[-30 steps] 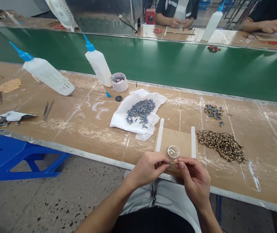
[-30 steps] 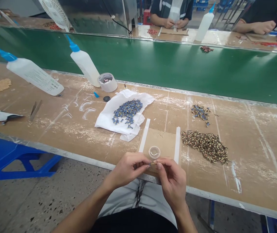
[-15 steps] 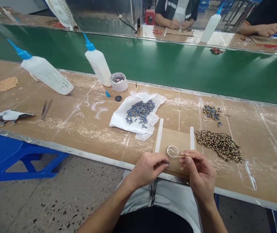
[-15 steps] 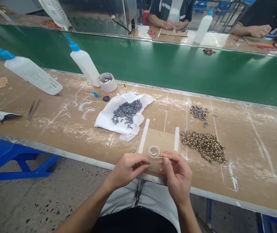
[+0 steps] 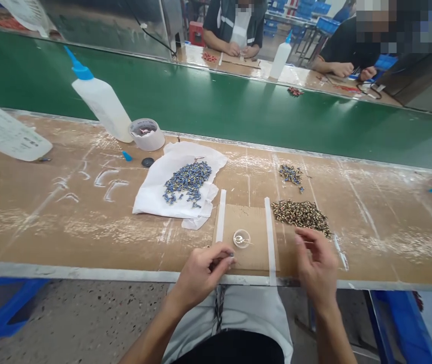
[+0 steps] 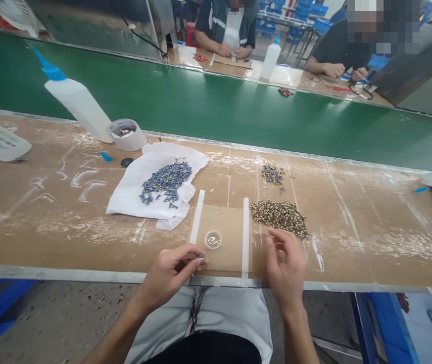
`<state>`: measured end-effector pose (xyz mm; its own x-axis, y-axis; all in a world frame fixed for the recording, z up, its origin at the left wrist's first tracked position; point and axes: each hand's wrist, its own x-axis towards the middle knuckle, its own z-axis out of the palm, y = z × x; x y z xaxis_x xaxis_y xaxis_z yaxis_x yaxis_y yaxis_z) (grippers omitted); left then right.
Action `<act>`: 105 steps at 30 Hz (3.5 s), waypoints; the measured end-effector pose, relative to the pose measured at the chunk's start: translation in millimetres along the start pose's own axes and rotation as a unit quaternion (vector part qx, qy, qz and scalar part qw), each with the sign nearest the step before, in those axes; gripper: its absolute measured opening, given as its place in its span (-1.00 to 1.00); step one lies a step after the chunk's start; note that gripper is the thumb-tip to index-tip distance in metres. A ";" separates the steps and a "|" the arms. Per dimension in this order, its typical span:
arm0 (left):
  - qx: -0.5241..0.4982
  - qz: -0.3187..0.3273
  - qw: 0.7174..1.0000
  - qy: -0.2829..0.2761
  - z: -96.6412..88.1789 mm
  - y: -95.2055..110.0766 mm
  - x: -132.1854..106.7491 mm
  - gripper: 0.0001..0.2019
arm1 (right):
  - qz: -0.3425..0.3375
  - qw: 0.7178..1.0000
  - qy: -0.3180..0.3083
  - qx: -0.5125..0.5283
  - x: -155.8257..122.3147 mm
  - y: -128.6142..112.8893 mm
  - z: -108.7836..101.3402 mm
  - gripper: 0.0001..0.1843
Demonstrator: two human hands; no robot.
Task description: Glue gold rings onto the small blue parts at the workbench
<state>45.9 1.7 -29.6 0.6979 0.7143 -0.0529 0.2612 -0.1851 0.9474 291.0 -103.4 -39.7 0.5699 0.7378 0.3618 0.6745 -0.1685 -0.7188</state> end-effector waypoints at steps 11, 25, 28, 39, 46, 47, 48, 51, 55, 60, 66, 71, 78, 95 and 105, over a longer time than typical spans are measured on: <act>0.000 0.001 1.000 0.001 0.8 0.9 1.2 -0.86 | -0.034 0.980 -0.063 -0.184 9.1 67.9 -43.4 -0.63; -0.008 0.002 1.000 -0.001 1.4 -0.4 0.2 -0.90 | -0.100 0.963 -0.139 -0.210 4.6 59.1 -57.1 -0.73; -0.009 0.005 1.000 -0.003 1.1 -0.8 0.0 -0.90 | -0.114 0.963 -0.139 -0.201 3.0 56.0 -58.5 -0.76; 0.004 0.003 1.000 0.008 1.3 -0.9 0.4 -0.90 | -0.191 0.952 -0.119 -0.206 -28.9 37.4 -39.1 -0.77; 0.020 0.000 1.000 0.010 2.4 0.6 0.5 -0.86 | -0.168 0.934 -0.155 -0.273 -65.8 15.1 -26.0 -0.46; 0.021 0.000 1.000 0.010 2.5 0.7 0.5 -0.86 | -0.162 0.933 -0.159 -0.280 -71.4 9.5 -22.5 -0.41; 0.022 0.000 1.000 0.010 2.6 0.7 0.5 -0.86 | -0.158 0.932 -0.163 -0.283 -76.5 3.9 -19.4 -0.35; 0.023 0.003 1.000 0.010 2.8 0.2 0.7 -0.87 | -0.149 0.932 -0.179 -0.278 -86.0 -7.2 -15.4 -0.23; 0.014 0.004 1.000 0.008 3.1 -2.1 0.4 -0.89 | -0.111 0.947 -0.177 -0.245 -76.5 -1.2 -29.1 -0.31; 0.012 0.009 1.000 0.001 2.6 -3.6 -0.3 -0.90 | -0.059 0.964 -0.161 -0.204 -50.3 16.6 -49.7 -0.56; 0.024 0.018 1.000 0.010 2.5 -2.6 -0.9 -0.87 | -0.092 0.961 -0.196 -0.170 -33.4 24.5 -47.8 -0.71; 0.030 0.021 0.999 0.017 2.5 -2.7 -1.6 -0.87 | -0.087 0.959 -0.203 -0.180 -22.7 32.7 -46.0 -0.77; 0.037 0.040 0.998 0.006 1.6 -2.1 -3.8 -0.85 | -0.015 0.980 -0.157 -0.118 -22.1 18.8 -34.9 -0.78; 0.061 0.130 0.990 0.006 2.2 -5.5 -0.1 -0.83 | 0.218 0.879 -0.185 0.380 -51.5 -69.8 45.4 -0.91; 0.068 0.133 0.989 0.010 3.5 -4.7 -0.6 -0.87 | 0.207 0.884 -0.205 0.367 -56.9 -62.6 48.3 -0.91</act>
<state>46.7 -0.2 -35.1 0.7409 0.6410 0.2006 0.1575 -0.4561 0.8759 193.7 -103.3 -43.9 0.3778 0.9122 -0.1590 -0.1230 -0.1207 -0.9850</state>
